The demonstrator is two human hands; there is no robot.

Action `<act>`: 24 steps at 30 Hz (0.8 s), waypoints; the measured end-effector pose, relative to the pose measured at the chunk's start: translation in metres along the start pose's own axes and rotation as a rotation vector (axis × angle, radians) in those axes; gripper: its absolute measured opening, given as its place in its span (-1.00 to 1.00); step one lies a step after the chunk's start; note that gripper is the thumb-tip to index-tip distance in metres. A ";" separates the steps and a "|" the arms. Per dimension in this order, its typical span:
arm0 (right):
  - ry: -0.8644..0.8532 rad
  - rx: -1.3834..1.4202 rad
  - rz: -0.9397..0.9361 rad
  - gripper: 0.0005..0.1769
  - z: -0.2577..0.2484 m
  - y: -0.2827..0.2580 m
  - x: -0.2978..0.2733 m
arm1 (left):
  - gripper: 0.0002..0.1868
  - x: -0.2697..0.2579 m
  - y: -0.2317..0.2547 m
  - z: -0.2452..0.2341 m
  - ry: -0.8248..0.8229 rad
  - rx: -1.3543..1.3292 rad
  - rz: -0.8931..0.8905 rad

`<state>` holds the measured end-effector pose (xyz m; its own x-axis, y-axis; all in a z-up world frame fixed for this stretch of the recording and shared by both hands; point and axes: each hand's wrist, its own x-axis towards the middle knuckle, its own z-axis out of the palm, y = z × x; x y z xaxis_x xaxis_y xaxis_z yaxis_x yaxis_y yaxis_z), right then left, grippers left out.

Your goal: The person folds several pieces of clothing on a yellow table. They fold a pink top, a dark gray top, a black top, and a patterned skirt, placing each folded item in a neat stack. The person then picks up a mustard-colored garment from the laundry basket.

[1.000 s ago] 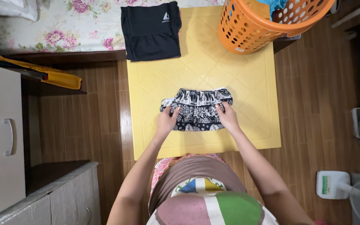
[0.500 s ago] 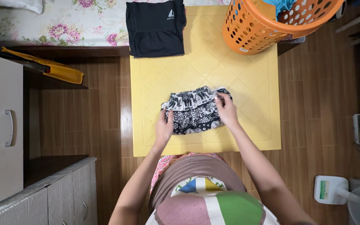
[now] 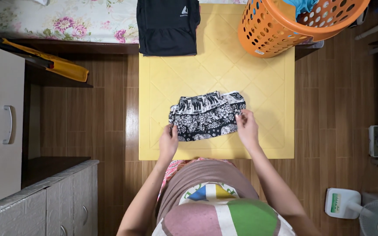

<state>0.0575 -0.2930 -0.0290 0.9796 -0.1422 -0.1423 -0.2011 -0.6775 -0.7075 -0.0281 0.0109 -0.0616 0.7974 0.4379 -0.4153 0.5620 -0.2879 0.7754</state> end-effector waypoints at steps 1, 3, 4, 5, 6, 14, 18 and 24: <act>-0.027 0.011 0.008 -0.64 -0.005 0.008 -0.003 | -0.61 -0.003 -0.002 -0.001 0.015 0.001 0.028; -0.080 0.038 0.024 -0.70 -0.008 0.021 -0.008 | -0.64 -0.006 -0.006 -0.005 0.032 0.033 0.049; -0.105 0.050 0.017 -0.69 -0.009 0.027 -0.009 | -0.64 -0.007 -0.006 -0.004 0.031 0.061 0.040; -0.130 0.063 0.009 -0.68 -0.009 0.033 -0.009 | -0.65 -0.008 -0.006 -0.003 0.029 0.088 0.031; -0.156 0.076 0.003 -0.66 -0.009 0.038 -0.010 | -0.67 -0.009 -0.006 -0.002 0.046 0.103 0.051; -0.109 0.031 0.072 -0.78 -0.009 0.056 -0.004 | -0.82 -0.013 -0.004 0.003 0.156 0.040 0.112; -0.188 -0.065 0.095 -0.64 -0.012 0.052 -0.003 | -0.75 -0.021 -0.009 0.005 0.140 0.081 0.223; 0.002 0.011 0.026 -0.35 -0.011 0.035 0.007 | -0.64 -0.025 -0.005 0.004 0.313 0.190 0.352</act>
<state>0.0572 -0.3260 -0.0472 0.9739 -0.1610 -0.1600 -0.2268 -0.6657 -0.7109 -0.0497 -0.0017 -0.0566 0.8580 0.5121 0.0409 0.3240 -0.6012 0.7305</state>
